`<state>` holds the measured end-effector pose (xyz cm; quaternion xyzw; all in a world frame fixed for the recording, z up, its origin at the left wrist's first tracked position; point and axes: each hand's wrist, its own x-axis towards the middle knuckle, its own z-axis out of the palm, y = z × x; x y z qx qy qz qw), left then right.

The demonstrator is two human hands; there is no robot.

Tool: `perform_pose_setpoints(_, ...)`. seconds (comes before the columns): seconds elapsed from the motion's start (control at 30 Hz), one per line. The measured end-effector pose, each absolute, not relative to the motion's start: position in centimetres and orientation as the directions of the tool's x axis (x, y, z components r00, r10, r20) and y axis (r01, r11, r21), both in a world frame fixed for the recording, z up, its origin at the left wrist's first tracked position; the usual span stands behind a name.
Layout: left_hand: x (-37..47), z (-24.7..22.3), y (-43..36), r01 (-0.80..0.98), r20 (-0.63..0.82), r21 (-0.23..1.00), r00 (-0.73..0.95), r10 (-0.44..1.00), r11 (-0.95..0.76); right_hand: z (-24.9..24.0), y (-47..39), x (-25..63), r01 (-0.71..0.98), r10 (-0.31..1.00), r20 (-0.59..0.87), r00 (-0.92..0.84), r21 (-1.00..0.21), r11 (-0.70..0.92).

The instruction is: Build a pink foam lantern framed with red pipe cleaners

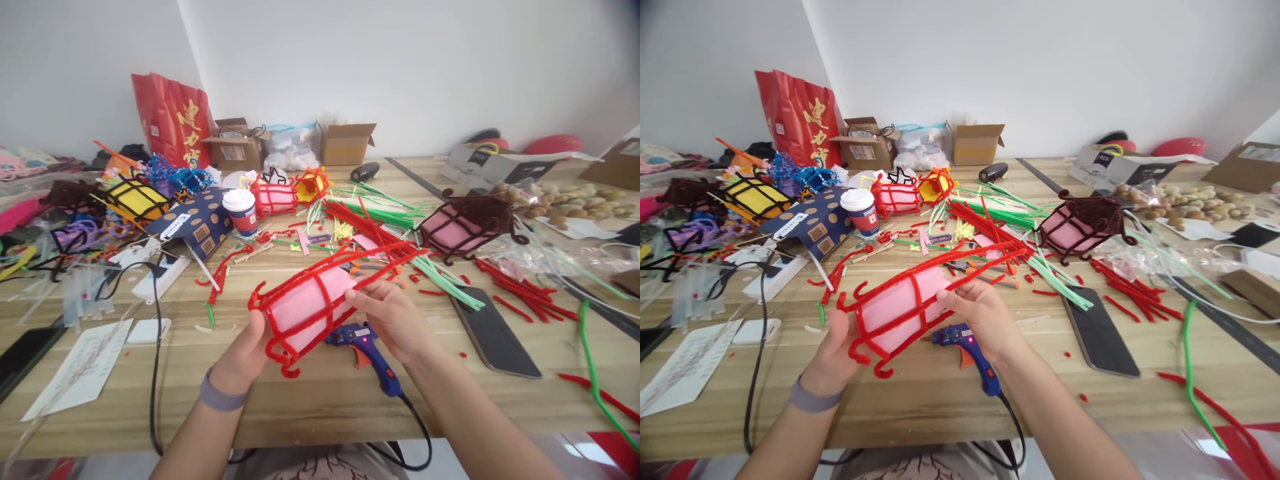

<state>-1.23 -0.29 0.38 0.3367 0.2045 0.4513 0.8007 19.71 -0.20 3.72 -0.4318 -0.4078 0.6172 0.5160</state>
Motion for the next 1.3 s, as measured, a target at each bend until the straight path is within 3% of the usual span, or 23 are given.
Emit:
perform_pose_setpoints(0.27,-0.7,0.1,0.0,-0.592,-0.013,0.718,0.517,0.856,0.368,2.4,-0.2,19.4,-0.256,0.999,-0.048,-0.013,-0.965,-0.05)
perform_pose_setpoints(0.53,-0.7,0.4,-0.1,-0.584,0.03,0.727,0.554,0.832,0.362,2.0,0.1,18.7,-0.057,0.998,-0.002,0.065,-0.998,0.002)
perform_pose_setpoints(0.7,-0.7,0.2,0.1,-0.593,0.071,0.719,0.582,0.81,0.362,1.9,-0.2,18.3,-0.04,0.995,0.01,0.096,-0.999,0.014)
perform_pose_setpoints(1.03,-0.5,0.0,0.3,-0.622,0.113,0.68,0.611,0.783,0.387,2.6,0.0,18.4,-0.128,0.994,-0.076,0.084,-0.99,-0.065)
perform_pose_setpoints(1.3,-0.8,-1.1,0.9,-0.666,0.098,0.638,0.569,0.817,0.387,3.8,0.0,20.2,-0.096,0.995,-0.067,-0.069,-0.993,-0.074)
